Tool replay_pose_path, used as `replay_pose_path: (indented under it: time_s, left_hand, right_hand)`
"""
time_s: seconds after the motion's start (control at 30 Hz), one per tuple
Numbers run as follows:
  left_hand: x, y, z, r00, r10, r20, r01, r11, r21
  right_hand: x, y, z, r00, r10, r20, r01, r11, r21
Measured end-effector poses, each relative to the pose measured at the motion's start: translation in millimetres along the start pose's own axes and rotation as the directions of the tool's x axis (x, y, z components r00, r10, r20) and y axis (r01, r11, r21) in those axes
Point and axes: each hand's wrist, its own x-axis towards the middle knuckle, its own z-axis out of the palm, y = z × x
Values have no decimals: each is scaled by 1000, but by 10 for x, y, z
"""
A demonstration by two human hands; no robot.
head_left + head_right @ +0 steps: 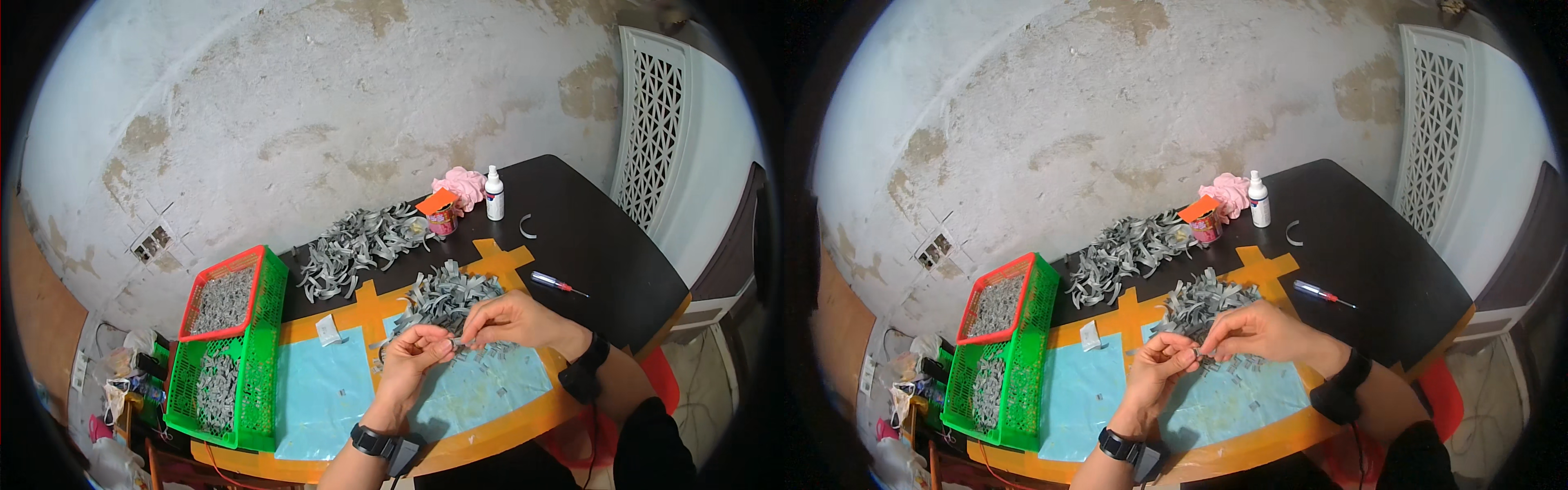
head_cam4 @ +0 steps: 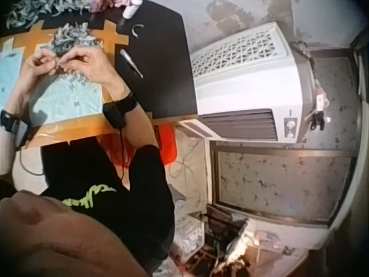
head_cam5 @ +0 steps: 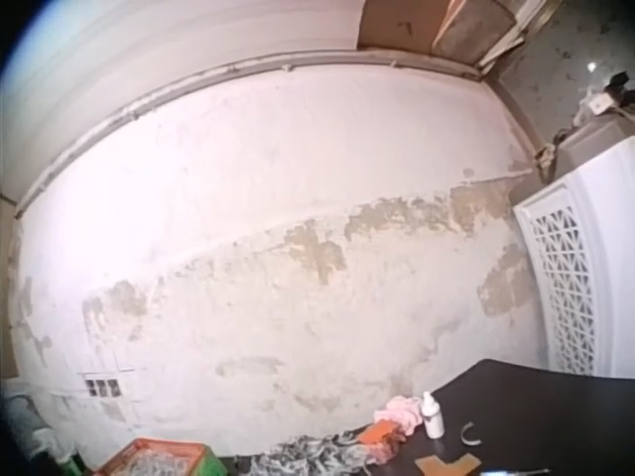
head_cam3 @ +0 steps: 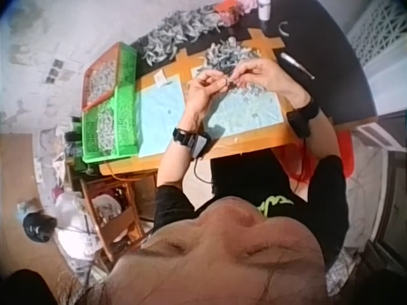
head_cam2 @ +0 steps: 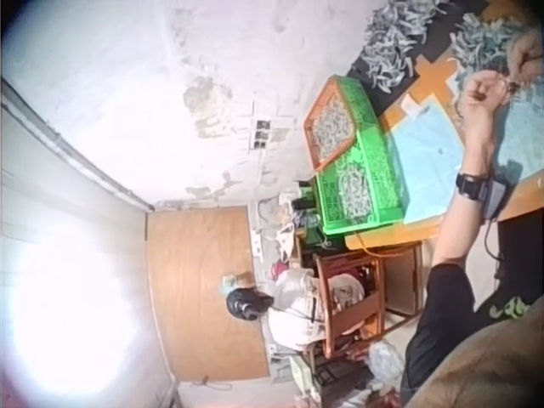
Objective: Manually assembling or sorting small decorative fabric flower components for footwear.
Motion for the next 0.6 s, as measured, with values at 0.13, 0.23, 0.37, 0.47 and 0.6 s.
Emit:
replay_pose_path:
  time_s: [0.13, 0.23, 0.37, 0.47, 0.6]
  left_hand:
    - [-8, -12, 19, 999, -23, 41, 22, 1000, 8]
    - [-9, -36, 37, 999, -40, 19, 39, 998, 44]
    - [-20, -51, 50, 1000, -10, 26, 8, 999, 53]
    - [-27, -77, 61, 998, -4, 57, 2, 1000, 27]
    - [-51, -85, 64, 997, -5, 81, 9, 998, -55]
  right_hand:
    - [20, 19, -3, 993, -2, 118, 6, 1000, -30]
    - [11, 91, -45, 994, 23, 103, -23, 1000, 4]
    - [7, 136, -4, 986, 166, 21, -167, 977, 131]
    - [-10, 74, 6, 980, 200, 15, -200, 968, 151]
    - [-8, 48, 26, 977, 211, 21, -211, 958, 193]
